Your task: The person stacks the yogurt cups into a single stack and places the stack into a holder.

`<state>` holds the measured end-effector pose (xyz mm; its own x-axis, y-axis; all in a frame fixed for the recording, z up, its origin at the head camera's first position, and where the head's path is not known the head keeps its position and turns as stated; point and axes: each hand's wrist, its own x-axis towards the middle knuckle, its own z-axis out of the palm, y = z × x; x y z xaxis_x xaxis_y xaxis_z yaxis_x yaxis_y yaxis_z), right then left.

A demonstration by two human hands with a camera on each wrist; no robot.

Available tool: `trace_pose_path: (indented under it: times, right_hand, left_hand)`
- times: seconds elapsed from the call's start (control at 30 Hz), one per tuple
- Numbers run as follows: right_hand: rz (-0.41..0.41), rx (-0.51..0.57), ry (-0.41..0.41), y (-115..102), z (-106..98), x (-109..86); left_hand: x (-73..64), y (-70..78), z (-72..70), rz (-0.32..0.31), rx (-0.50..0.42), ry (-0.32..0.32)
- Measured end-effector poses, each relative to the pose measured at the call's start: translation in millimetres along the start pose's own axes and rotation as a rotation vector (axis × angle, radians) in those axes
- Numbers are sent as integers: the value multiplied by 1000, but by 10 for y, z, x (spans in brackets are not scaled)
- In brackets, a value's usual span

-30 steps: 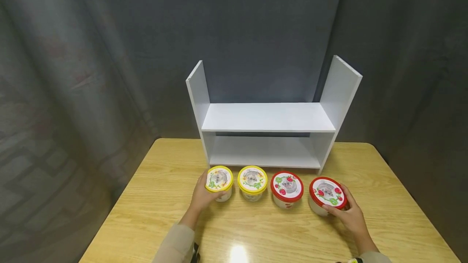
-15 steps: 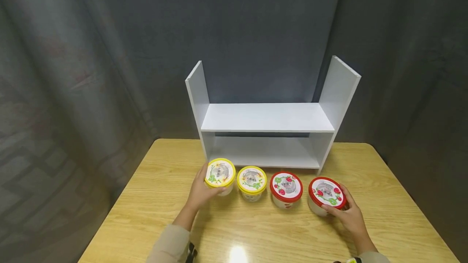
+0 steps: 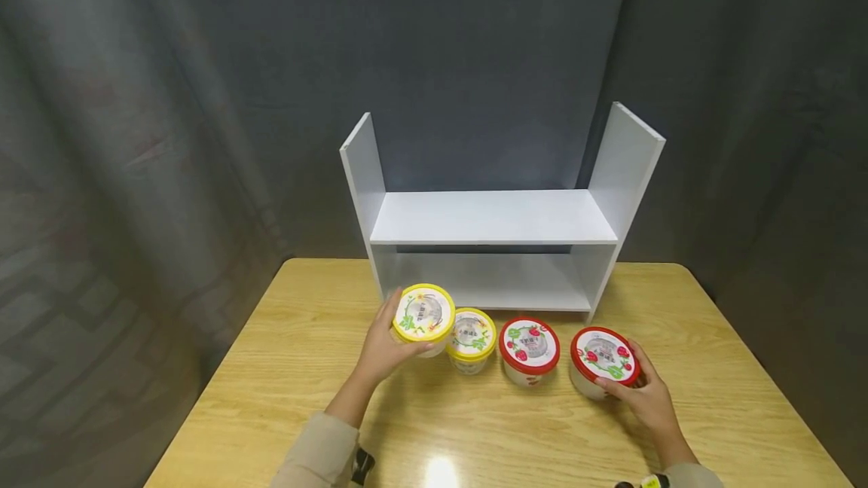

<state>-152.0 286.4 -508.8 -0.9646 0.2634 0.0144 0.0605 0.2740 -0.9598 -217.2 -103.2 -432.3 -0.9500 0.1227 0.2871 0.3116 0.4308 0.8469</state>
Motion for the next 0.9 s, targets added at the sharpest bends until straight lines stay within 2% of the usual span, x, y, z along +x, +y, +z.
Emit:
trace_pose_path:
  times: [0.17,0.37,0.7,0.9]
  right_hand:
    - [-3,-6,12,20,-13,-2]
    - [-3,3,26,32,-16,-5]
    - [8,101,19,56,14,-3]
    - [18,51,37,58,20,16]
  left_hand:
    - [20,119,58,9,-10,-28]
    - [50,251,167,25,-71,-77]
    - [104,422,421,61,-138,-175]
    - [154,588,597,62,-149,-217]
